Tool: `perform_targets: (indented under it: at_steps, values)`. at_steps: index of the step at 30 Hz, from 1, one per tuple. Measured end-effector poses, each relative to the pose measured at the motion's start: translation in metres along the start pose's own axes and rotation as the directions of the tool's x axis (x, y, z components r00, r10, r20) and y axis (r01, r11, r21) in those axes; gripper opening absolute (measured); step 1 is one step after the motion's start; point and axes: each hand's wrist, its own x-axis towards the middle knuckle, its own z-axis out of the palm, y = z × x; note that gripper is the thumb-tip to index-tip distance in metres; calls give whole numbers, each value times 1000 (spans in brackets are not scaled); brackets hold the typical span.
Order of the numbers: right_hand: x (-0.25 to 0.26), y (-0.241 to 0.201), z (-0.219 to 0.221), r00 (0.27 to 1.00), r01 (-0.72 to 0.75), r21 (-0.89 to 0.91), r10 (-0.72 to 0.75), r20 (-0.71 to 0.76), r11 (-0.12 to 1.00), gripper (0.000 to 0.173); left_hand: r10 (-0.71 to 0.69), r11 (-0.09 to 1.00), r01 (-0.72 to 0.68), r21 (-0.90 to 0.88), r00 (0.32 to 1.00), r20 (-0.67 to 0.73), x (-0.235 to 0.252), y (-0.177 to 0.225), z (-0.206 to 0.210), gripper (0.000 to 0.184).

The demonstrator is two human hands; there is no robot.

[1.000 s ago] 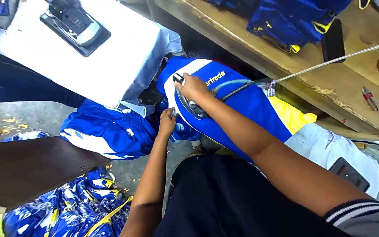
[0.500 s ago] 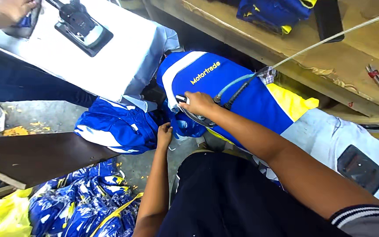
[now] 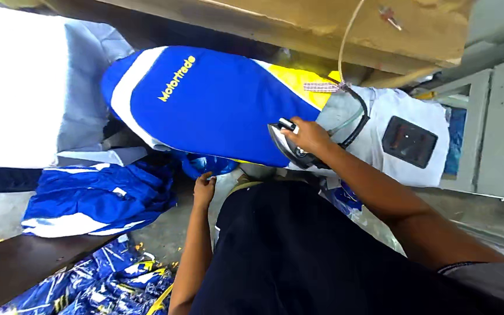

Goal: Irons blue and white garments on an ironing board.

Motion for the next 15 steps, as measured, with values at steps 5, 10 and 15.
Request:
perform_targets:
  at_steps: [5, 10, 15]
  values:
    - [-6, 80, -29, 970, -183, 110, 197, -139, 977, 58, 22, 996, -29, 86, 996, 81, -5, 21, 44, 38]
    - [-10, 129, -48, 979, -133, 149, 154, -133, 980, 57, 48, 974, -85, 209, 983, 179, -9, 30, 83, 40]
    - [-54, 168, -85, 981, -116, 155, 138, -137, 981, 56, 23, 967, -82, 241, 971, 238, -20, 21, 107, 41]
